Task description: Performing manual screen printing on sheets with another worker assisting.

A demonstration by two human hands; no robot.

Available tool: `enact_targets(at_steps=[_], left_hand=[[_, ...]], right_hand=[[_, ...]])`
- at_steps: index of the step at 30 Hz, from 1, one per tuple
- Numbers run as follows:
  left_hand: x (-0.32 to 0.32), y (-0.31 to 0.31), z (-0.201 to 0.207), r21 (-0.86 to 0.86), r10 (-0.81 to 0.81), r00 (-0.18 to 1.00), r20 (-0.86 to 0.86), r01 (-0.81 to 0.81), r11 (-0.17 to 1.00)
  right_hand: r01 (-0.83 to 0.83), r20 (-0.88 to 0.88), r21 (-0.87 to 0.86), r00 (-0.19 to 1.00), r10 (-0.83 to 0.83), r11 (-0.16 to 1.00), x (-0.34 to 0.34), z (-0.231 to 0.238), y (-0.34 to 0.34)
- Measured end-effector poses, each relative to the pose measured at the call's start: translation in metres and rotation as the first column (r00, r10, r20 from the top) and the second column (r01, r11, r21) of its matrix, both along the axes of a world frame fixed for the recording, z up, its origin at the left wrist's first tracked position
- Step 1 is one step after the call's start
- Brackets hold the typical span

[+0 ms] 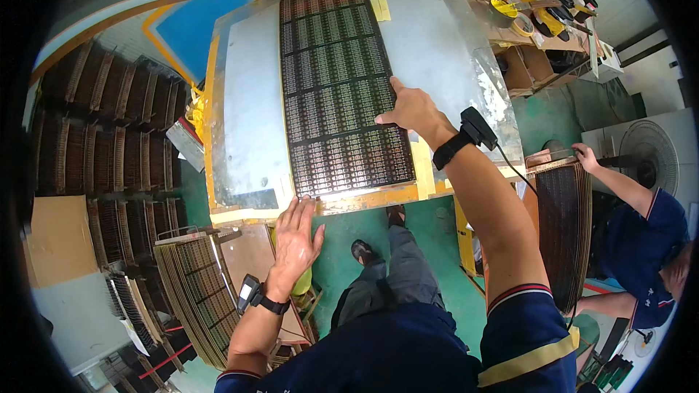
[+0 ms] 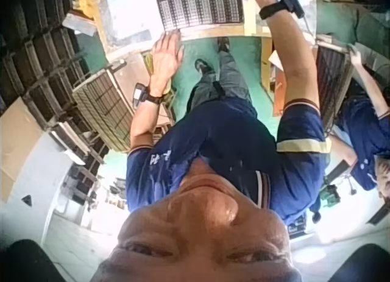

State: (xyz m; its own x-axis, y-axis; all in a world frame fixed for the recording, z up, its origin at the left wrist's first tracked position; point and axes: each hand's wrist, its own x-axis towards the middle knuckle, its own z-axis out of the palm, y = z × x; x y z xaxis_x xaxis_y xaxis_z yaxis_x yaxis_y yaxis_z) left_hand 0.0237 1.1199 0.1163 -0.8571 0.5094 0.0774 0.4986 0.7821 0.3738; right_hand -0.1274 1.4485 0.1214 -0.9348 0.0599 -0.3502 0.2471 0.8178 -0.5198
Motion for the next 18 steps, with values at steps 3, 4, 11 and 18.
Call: enact_targets(at_steps=[3, 4, 11, 18], left_hand=[[0.000, 0.002, 0.000, 0.001, -0.004, 1.000, 0.014, 0.004, 1.000], [0.000, 0.004, -0.002, -0.005, -0.008, 1.000, 0.012, 0.008, 1.000], [0.001, -0.014, 0.000, 0.013, 0.018, 0.998, 0.067, -0.019, 1.000], [-0.016, 0.000, 0.001, 0.096, 0.158, 0.957, 0.244, -0.186, 0.978]], right_hand=[[-0.006, -0.020, 0.010, 1.000, 0.006, 1.000, -0.001, -0.006, 0.005], [0.001, -0.017, 0.012, 1.000, -0.001, 1.000, 0.001, -0.006, 0.007], [-0.346, 0.091, 0.224, 0.938, 0.334, 0.911, 0.065, 0.008, 0.009], [-0.270, -0.150, 0.063, 0.949, 0.276, 0.961, 0.082, 0.039, 0.054]])
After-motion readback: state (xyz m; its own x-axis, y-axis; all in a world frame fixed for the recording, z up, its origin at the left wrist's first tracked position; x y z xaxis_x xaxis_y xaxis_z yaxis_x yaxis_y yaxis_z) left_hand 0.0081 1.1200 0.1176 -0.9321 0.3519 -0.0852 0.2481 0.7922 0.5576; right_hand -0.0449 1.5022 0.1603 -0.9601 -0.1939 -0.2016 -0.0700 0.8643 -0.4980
